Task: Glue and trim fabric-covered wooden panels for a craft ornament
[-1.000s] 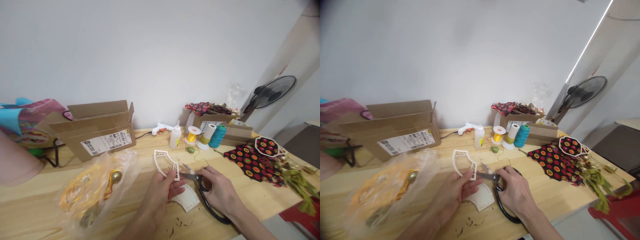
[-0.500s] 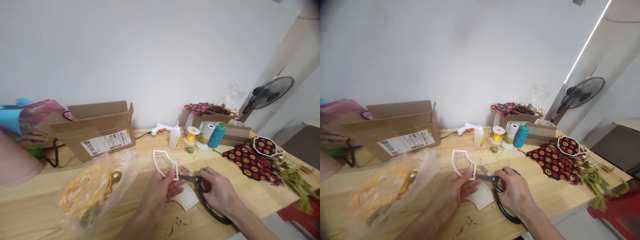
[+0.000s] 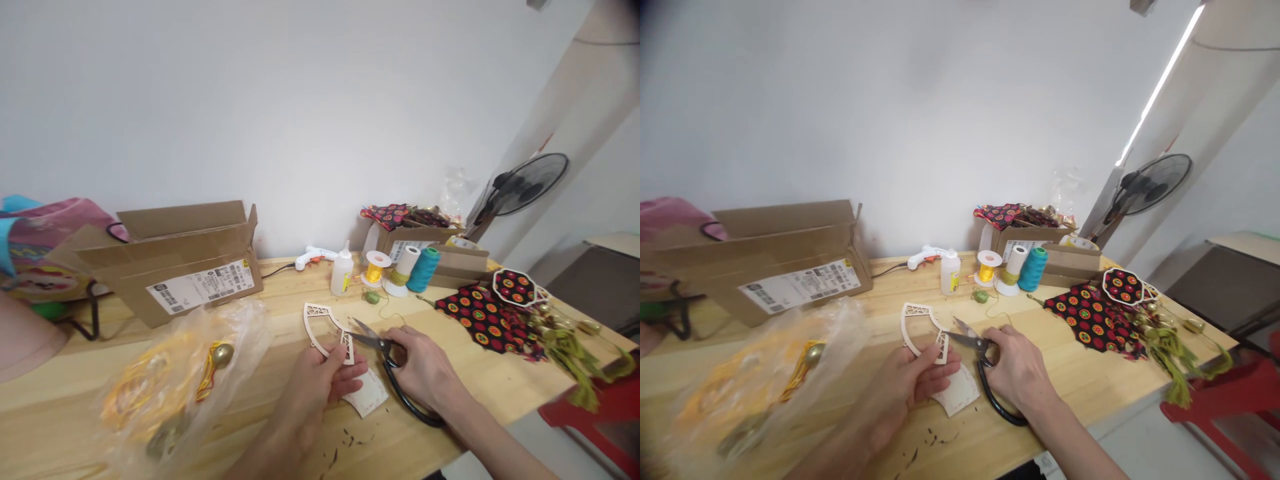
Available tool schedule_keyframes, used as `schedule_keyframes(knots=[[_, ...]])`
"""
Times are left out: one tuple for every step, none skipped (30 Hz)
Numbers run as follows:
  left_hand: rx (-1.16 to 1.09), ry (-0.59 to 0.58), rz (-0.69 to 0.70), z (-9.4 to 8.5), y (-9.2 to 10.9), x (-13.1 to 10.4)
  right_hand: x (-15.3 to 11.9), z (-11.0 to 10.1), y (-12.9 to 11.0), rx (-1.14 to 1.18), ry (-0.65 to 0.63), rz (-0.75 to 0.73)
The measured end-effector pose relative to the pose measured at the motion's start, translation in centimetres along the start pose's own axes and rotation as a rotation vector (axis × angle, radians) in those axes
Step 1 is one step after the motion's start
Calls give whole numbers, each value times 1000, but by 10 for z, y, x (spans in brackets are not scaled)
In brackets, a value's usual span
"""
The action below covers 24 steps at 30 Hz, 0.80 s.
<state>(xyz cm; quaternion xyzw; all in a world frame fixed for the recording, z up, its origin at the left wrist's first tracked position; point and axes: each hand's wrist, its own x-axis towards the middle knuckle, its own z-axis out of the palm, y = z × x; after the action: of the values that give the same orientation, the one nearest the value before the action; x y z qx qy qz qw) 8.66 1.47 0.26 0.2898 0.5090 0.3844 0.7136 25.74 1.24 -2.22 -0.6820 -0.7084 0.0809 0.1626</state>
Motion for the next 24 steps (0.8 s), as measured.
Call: schedule_keyframes(knots=[[-2, -5, 1, 0, 0, 1, 0, -1, -1, -4, 0, 0], [-5, -9, 2, 0, 0, 1, 0, -1, -1, -7, 0, -1], [-7, -7, 2, 0, 0, 1, 1, -2, -1, -8, 1, 0], [-8, -6, -1, 0, -1, 0, 2, -2, -1, -9, 5, 6], [1, -14, -11, 0, -3, -2, 3, -3, -1, -11, 13, 21], [17, -33, -26, -1, -4, -4, 5, -3, 0, -12, 22, 41], [28, -51, -38, -1, -7, -6, 6, -3, 1, -13, 34, 63], [34, -62, -47, -2, -9, -9, 8, -3, 1, -13, 44, 80], [32, -63, -51, -3, -11, -11, 9, -3, 2, -9, 53, 89], [23, -57, -50, -4, -12, -13, 9, -3, 2, -3, 57, 87], [10, -45, -43, -4, -13, -13, 8, -3, 2, 7, 60, 74], [-1, -32, -35, -5, -14, -13, 7, -3, 3, 19, 61, 56], [-2, -28, -33, -5, -14, -13, 5, -3, 3, 30, 59, 36], [1, -29, -33, -5, -13, -12, 3, -4, 3, 41, 53, 15], [3, -33, -31, -4, -12, -12, 0, -4, 3, 52, 47, -7], [4, -37, -31, -4, -11, -11, -3, -4, 4, 66, 41, -34], [2, -40, -29, -3, -10, -10, -6, -5, 4, 81, 37, -60], [-5, -42, -26, -3, -10, -10, -8, -5, 5, 95, 36, -81], [-11, -46, -22, -2, -10, -10, -10, -5, 6, 108, 40, -95], [-16, -47, -21, -2, -10, -9, -12, -5, 6, 117, 46, -102], [-20, -45, -22, -2, -10, -9, -14, -5, 7, 120, 50, -104], [-21, -41, -26, -3, -10, -9, -15, -4, 7, 116, 49, -103], [-19, -42, -32, -3, -10, -9, -15, -3, 7, 107, 45, -100], [-13, -44, -37, -3, -10, -9, -16, -3, 7, 97, 37, -97]])
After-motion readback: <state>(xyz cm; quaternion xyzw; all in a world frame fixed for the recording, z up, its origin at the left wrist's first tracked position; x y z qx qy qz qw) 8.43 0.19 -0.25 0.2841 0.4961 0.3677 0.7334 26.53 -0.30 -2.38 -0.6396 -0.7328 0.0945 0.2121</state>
